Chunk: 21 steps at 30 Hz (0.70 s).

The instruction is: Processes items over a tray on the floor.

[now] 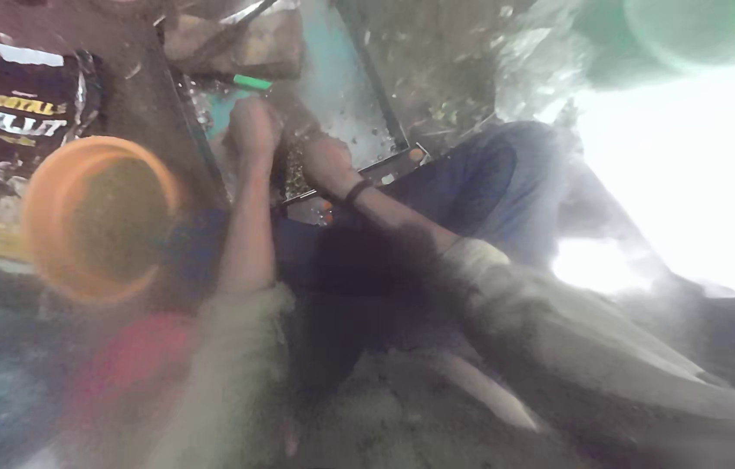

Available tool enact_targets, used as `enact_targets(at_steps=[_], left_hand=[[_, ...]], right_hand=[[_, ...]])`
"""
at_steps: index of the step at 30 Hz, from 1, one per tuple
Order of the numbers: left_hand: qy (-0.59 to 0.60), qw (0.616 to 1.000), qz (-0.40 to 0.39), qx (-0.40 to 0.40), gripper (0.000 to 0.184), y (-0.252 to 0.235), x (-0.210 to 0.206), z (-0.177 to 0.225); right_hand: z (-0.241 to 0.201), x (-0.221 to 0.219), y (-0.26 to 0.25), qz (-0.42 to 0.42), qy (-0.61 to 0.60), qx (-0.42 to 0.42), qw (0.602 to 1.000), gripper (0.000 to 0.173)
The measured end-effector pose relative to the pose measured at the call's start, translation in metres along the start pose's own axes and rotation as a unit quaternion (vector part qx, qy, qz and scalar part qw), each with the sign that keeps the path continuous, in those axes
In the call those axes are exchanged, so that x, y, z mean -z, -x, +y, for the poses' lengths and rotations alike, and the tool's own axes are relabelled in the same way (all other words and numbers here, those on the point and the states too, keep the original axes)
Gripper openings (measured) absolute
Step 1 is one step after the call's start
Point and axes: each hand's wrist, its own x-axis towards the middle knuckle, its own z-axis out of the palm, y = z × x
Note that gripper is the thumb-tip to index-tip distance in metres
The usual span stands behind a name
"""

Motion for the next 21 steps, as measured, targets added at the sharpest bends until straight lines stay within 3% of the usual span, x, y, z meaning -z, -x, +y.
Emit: enact_targets(at_steps=[9,21], left_hand=[[-0.011,1.000,0.005,-0.008,0.020,0.003,-0.002,-0.003],[0.045,0.999,-0.010,-0.002,0.030,0.008,0.012,-0.015]], right_hand=[[0.022,-0.003,0.023,-0.003,-0.001,-0.013,1.000,0.022],[0.018,0.013,0.017,0.020,-0.052,0.000,0.998,0.024]])
